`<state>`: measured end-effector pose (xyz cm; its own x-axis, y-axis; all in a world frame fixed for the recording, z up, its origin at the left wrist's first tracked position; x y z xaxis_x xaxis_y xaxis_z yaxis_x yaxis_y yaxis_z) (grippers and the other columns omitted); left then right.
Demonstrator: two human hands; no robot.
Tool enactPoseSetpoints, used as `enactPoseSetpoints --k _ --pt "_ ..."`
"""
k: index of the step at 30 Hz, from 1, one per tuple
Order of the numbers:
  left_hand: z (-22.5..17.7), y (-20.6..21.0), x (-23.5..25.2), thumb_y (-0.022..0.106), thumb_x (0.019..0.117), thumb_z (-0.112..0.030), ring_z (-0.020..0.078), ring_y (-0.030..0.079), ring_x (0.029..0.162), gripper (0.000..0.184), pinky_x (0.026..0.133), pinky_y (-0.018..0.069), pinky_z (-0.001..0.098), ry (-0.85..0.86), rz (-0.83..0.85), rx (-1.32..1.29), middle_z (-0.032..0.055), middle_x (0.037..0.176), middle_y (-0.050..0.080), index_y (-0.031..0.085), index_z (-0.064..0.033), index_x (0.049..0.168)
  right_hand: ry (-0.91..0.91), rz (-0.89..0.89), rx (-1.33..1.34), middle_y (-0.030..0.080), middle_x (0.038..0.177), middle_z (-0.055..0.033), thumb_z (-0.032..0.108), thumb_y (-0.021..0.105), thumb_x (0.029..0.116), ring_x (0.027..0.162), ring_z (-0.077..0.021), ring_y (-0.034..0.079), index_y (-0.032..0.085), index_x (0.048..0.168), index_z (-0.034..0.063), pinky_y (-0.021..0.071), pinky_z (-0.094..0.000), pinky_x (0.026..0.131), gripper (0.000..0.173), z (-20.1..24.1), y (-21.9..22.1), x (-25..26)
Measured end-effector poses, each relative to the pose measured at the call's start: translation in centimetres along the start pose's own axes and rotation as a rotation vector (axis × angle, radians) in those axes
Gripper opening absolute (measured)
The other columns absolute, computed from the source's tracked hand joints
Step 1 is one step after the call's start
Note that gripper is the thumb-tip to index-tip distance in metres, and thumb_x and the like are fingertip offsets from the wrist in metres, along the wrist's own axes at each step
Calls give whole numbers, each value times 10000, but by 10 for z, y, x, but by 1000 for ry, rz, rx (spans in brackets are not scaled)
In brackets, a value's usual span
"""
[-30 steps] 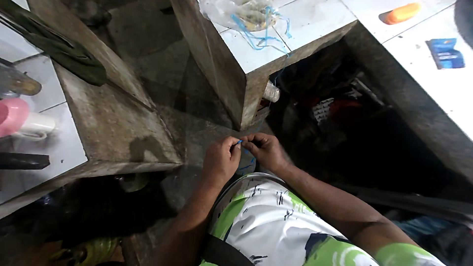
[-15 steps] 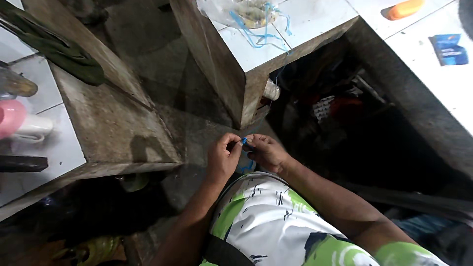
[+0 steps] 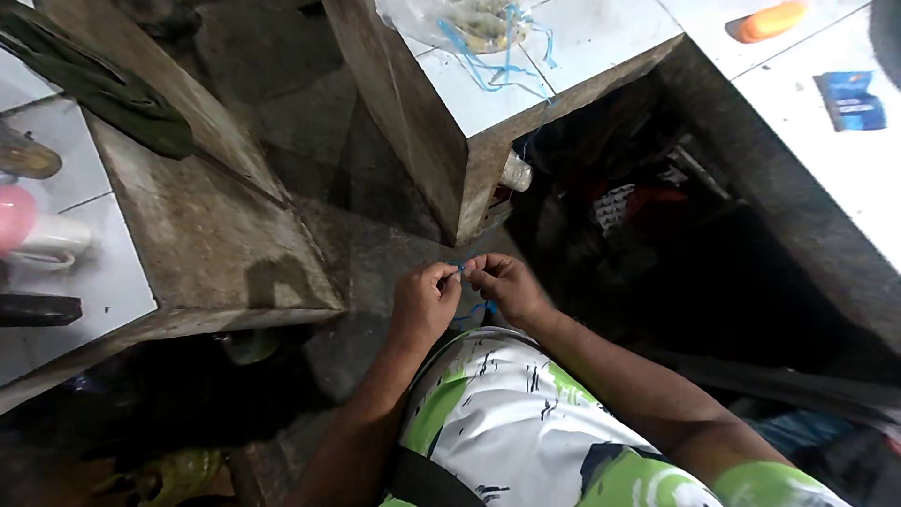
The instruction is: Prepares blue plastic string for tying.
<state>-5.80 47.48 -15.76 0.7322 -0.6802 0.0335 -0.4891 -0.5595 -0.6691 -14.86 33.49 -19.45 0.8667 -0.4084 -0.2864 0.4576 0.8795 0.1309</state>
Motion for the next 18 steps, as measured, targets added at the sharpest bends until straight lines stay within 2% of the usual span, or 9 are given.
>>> enactPoseSetpoints --k 3,5,9,12,18 --pt "0 0 1 612 997 -176 70 647 695 161 650 576 290 -21 23 7 -10 833 703 760 -112 1001 -51 -15 -110 703 849 -50 108 717 960 659 -104 599 732 1022 40 505 -250 588 93 0 -1 0" --pt "3 1 1 600 1010 -193 82 643 642 184 617 579 305 -65 71 -74 -2 800 701 758 -100 1028 -100 -22 -171 709 852 -46 109 726 955 676 -102 620 730 1023 39 536 -259 618 98 2 -2 0" --pt "10 6 1 643 1029 -215 122 697 649 157 633 629 309 -257 132 -323 20 828 723 720 -79 1034 -107 -33 -230 706 841 -41 129 732 956 663 -103 618 729 1019 49 535 -263 617 102 1 -2 -1" --pt "11 9 0 639 1029 -182 150 696 644 144 623 629 315 -311 124 -426 48 832 717 706 -55 1035 -105 -36 -226 706 839 -41 137 722 963 657 -106 614 727 1018 50 530 -266 609 103 -1 -3 -2" --pt "10 13 1 619 1025 -181 124 663 643 125 621 603 326 -232 117 -255 29 827 687 691 -79 1035 -71 -45 -216 702 839 -51 148 717 972 651 -116 614 728 1036 53 526 -267 589 116 -2 -3 -3"
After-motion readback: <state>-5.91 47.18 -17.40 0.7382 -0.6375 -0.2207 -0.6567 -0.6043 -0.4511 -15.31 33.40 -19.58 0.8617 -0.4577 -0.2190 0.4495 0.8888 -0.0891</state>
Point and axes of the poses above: each hand's wrist, its own x-axis towards the middle knuckle, its own y-axis out of the palm, z = x × y, the point moved 4 cm from there along x, towards the middle knuckle
